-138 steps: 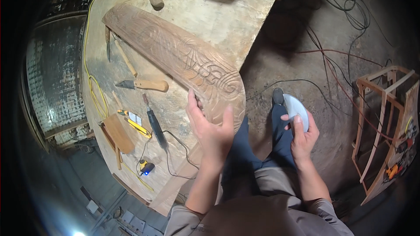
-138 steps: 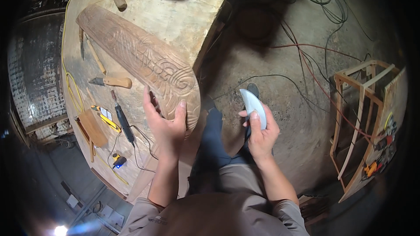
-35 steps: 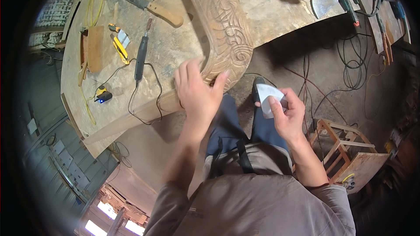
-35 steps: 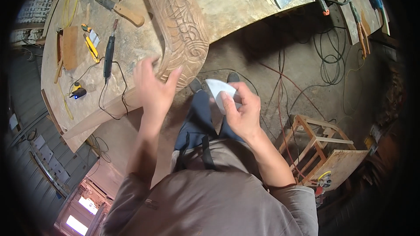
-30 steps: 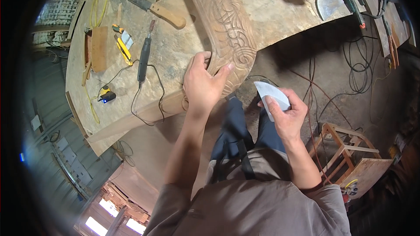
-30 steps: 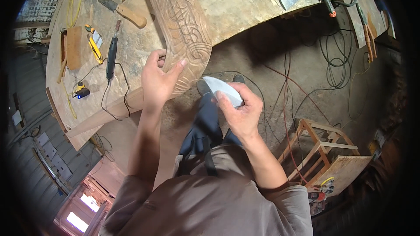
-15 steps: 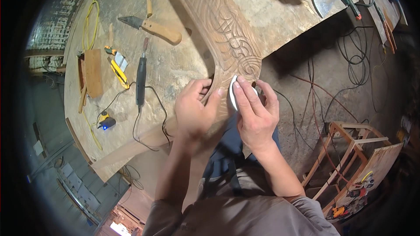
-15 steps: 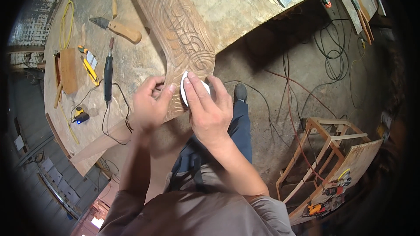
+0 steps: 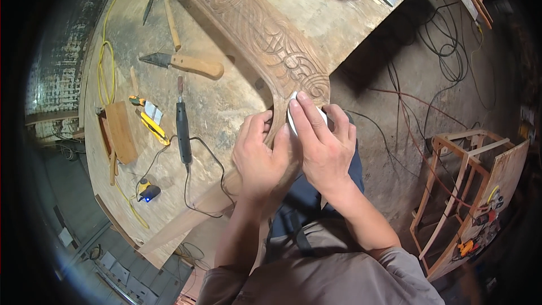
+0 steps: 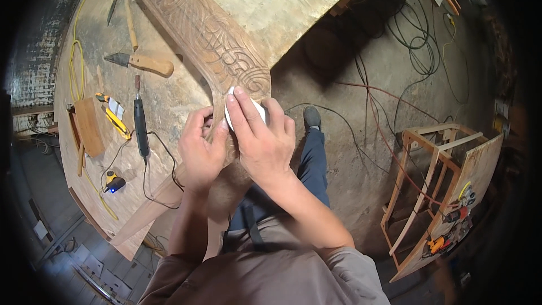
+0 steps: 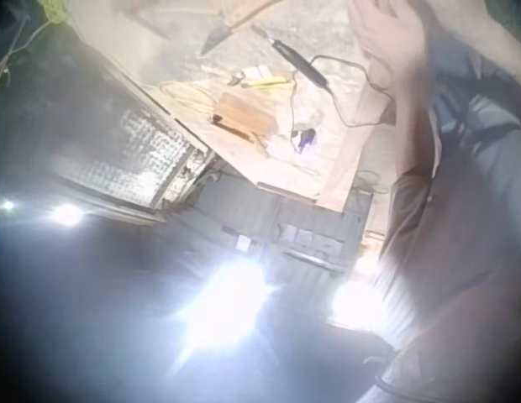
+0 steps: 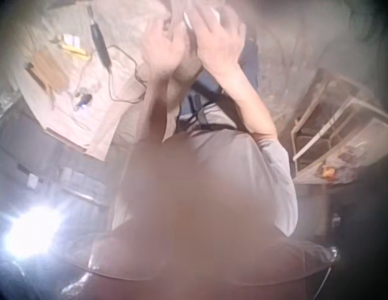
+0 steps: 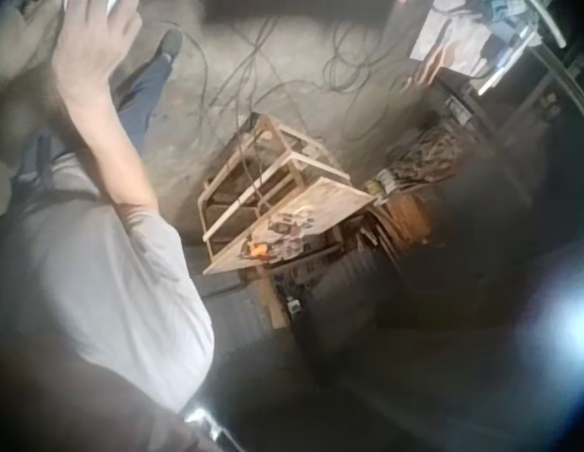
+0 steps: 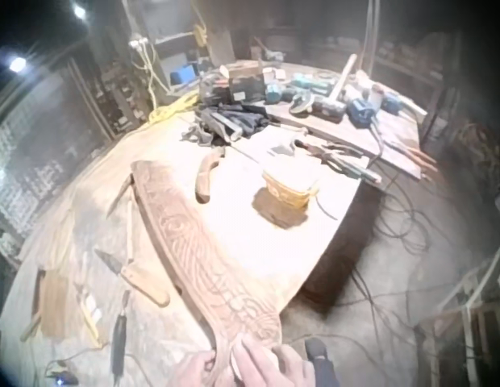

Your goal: The person sands the surface of a curved wooden object with a carved pattern using a small piece of sandpaper, and then uses a hand tool to refine the carvings.

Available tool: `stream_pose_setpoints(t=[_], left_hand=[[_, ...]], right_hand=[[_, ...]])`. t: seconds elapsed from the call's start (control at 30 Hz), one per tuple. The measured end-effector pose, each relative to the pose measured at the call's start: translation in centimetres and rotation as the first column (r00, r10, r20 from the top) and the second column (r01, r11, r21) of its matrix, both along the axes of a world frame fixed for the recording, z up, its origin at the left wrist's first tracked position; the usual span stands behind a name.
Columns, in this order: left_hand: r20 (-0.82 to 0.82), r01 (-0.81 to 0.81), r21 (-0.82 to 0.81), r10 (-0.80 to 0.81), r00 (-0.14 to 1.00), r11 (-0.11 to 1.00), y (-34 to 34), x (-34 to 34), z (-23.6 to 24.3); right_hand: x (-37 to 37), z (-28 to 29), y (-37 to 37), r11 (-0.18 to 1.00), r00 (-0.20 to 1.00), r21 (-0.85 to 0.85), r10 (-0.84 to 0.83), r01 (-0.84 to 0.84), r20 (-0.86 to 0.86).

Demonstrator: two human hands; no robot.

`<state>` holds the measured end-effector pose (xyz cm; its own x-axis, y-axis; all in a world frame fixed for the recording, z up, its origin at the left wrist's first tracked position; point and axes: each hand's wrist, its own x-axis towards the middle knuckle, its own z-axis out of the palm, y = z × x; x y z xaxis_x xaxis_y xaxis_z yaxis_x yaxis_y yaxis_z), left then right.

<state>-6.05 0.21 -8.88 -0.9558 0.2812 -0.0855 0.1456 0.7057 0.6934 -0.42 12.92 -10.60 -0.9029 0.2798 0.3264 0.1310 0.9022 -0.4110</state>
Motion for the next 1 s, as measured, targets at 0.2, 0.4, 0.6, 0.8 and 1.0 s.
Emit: stream_pose_setpoints(t=[0.2, 0.4, 0.6, 0.8, 1.0], left_hand=[[0.089, -0.029, 0.082, 0.021, 0.996, 0.996, -0.4, 0.0, 0.0], [0.064, -0.007, 0.048, 0.004, 0.998, 0.999, -0.4, 0.0, 0.0], [0.07, -0.009, 0.053, 0.005, 0.998, 0.999, -0.6, 0.0, -0.3], [0.081, -0.013, 0.043, 0.01, 0.997, 0.999, -0.5, 0.1, -0.4], [0.063, -0.006, 0.041, 0.003, 0.998, 0.999, -0.4, -0.1, -0.3]], right_hand=[[1.0, 0.0, -0.8, 1.0, 1.0, -0.012, -0.013, 0.013, 0.016], [1.9, 0.0, -1.5, 0.999, 0.999, -0.024, -0.029, 0.029, 0.021], [1.5, 0.2, -1.0, 1.0, 1.0, -0.017, -0.007, 0.008, 0.021], [1.2, 0.7, -0.5, 0.999, 0.999, -0.039, 0.015, -0.013, 0.046], [0.3, 0.9, -0.3, 0.997, 1.0, -0.068, 0.02, -0.019, 0.023]])
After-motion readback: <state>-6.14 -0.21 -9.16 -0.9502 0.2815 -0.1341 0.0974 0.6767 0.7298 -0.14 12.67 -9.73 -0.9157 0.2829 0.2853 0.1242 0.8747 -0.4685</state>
